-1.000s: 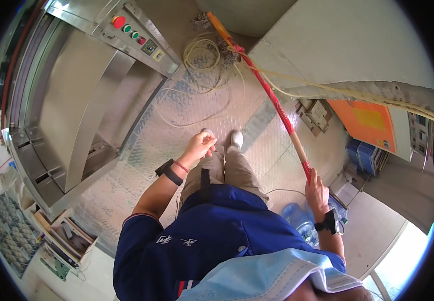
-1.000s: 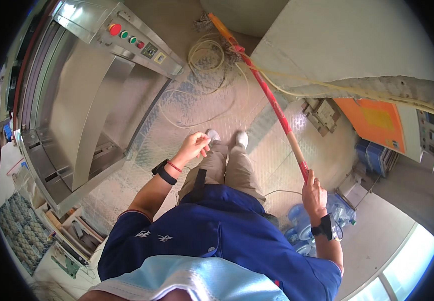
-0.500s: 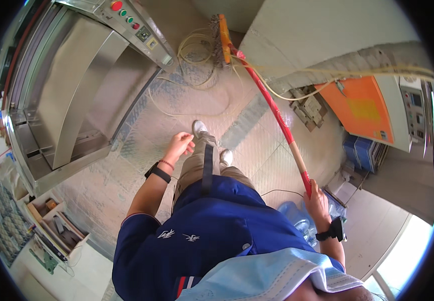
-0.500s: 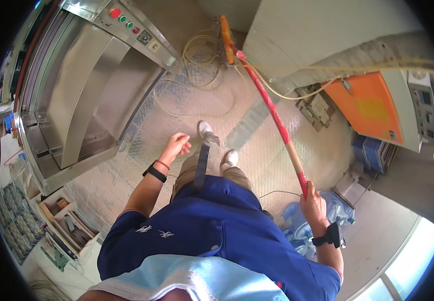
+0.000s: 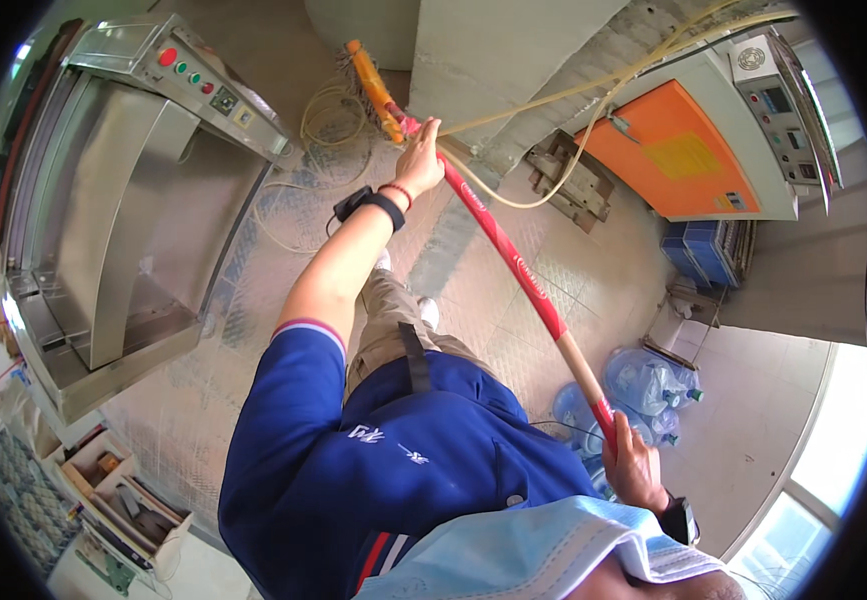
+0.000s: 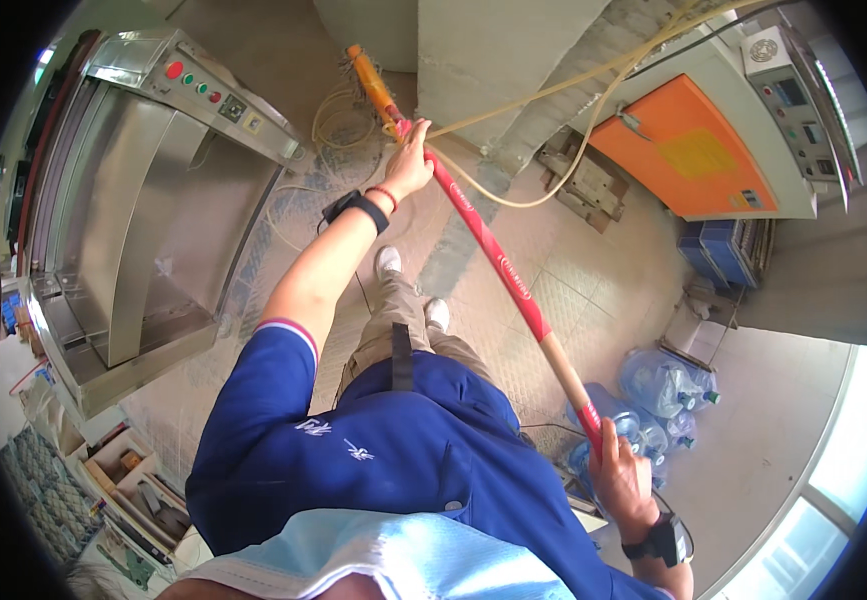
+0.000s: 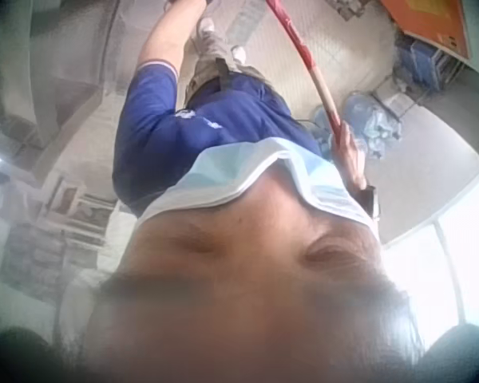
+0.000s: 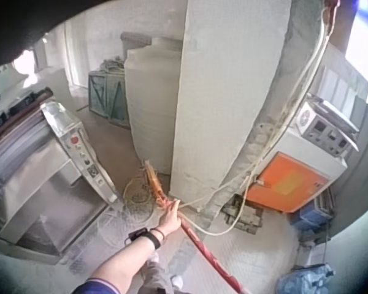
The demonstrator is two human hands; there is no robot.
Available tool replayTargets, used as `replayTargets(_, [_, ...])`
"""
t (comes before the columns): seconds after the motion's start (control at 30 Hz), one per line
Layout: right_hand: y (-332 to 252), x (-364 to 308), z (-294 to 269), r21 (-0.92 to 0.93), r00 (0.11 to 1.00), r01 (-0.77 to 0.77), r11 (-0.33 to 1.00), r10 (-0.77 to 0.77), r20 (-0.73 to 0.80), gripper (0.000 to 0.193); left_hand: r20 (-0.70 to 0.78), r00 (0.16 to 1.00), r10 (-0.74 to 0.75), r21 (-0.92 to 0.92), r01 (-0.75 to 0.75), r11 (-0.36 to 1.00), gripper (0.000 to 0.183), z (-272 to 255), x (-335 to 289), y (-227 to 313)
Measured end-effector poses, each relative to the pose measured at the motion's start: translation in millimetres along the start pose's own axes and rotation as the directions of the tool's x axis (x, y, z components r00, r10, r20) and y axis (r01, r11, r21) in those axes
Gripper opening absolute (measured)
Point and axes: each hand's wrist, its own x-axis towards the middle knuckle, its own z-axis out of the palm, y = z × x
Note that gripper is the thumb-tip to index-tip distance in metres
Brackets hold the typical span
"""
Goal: Mopping the floor in a workspace environment.
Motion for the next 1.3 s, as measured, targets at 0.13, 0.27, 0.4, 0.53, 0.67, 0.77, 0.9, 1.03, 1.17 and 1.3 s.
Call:
replayTargets(0.13, [-14, -33, 7, 0.030, 0.999, -0.027, 0.999, 0.028, -0.044, 0.046, 0.562, 0.799, -0.214, 0.308, 0.037, 0.951, 0.038, 33, 31, 18])
replayTargets(0.27, [-19, -36, 21, 0.091, 0.995, -0.094, 0.991, 0.092, 0.033, 0.046, 0.661, 0.740, -0.124, 0.270, -0.079, 0.960, 0.013, 62, 6, 26])
replayTargets(0.4, [-11, -19, 39, 0.180, 0.975, -0.203, 0.963, 0.181, 0.129, 0.040, 0.741, 0.657, -0.139, 0.264, -0.095, 0.960, 0.020, 42, -19, 16])
replayTargets(0.53, [2, -6, 65, 0.249, 0.949, -0.301, 0.920, 0.265, 0.168, 0.039, 0.707, 0.705, -0.060, 0.282, -0.203, 0.938, 0.022, 15, -20, -8])
replayTargets(0.67, [14, -9, 87, 0.350, 0.922, -0.379, 0.857, 0.316, 0.224, 0.042, 0.662, 0.749, -0.019, 0.277, -0.221, 0.935, 0.021, -38, 16, -27])
replayTargets(0.77, [23, -17, 100, 0.514, 0.925, -0.377, 0.770, 0.341, 0.167, 0.043, 0.543, 0.839, -0.031, 0.489, -0.286, 0.824, 0.024, -79, 56, -34])
replayTargets(0.9, [3, -20, 90, 0.658, 0.799, -0.597, 0.460, 0.411, 0.439, 0.035, 0.277, 0.931, 0.240, 0.516, -0.355, 0.780, 0.016, -123, 128, -15])
replayTargets(1.03, [-11, -47, 100, 0.759, 0.746, -0.631, 0.158, 0.394, 0.538, 0.024, 0.134, 0.924, 0.358, 0.425, -0.380, 0.822, 0.025, -153, 210, 77])
replayTargets(1.17, [-14, -84, 129, 0.805, 0.763, -0.592, 0.042, 0.352, 0.542, 0.020, -0.317, 0.668, 0.673, 0.295, -0.605, 0.739, 0.022, -146, 276, 139])
replayTargets(1.3, [-31, -103, 115, 0.796, 0.740, -0.588, -0.140, 0.302, 0.600, 0.031, -0.535, 0.489, 0.689, 0.149, -0.748, 0.647, 0.027, -120, 298, 192])
